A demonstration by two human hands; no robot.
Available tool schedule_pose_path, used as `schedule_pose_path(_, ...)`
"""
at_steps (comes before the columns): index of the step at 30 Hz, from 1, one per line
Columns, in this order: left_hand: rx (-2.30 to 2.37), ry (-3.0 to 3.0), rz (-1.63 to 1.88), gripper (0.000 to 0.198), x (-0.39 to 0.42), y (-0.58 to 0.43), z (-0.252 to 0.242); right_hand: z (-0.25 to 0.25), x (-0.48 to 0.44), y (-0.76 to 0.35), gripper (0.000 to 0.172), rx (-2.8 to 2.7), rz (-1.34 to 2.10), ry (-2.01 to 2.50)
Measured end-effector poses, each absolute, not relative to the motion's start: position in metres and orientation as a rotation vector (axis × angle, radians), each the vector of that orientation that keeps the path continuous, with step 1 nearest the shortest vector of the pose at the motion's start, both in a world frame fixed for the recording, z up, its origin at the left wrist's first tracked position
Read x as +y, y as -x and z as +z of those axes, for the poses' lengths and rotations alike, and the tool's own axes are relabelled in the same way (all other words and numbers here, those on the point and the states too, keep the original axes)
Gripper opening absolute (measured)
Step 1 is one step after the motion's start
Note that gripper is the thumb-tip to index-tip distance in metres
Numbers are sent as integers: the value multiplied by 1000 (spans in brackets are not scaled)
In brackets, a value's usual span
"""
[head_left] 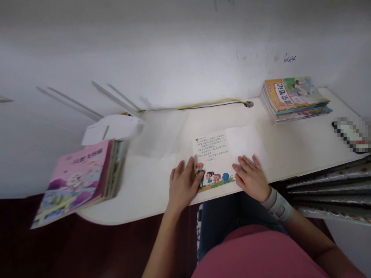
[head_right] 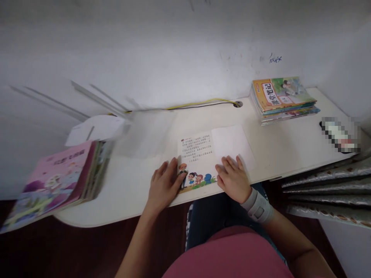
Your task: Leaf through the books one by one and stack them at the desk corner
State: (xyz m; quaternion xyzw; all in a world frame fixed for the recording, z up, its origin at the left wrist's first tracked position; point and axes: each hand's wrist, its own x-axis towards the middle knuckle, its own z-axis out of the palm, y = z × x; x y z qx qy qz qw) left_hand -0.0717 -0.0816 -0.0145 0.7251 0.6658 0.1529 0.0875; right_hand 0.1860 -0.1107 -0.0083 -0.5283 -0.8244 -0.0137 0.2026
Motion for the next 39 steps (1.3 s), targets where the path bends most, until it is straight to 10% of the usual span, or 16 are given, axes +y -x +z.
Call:
schedule_pose_path(16,1978,-2068,683,50,-78,73,-24,-9,-112,-183,31,-2294,-205,1461)
schedule_pose_path(23,1966,-2088,703,48,-77,69,-24,4,-100,-146,58,-2574,-232,1161)
schedule_pose_path(32,1966,-2073,732,46,-79,69,-22,1,-92,-125,29,-2660,-403,910)
schedule_pose_path(39,1935,-2126,713,48,-83,69,-18,16,-91,-157,19,-1997,191,1353)
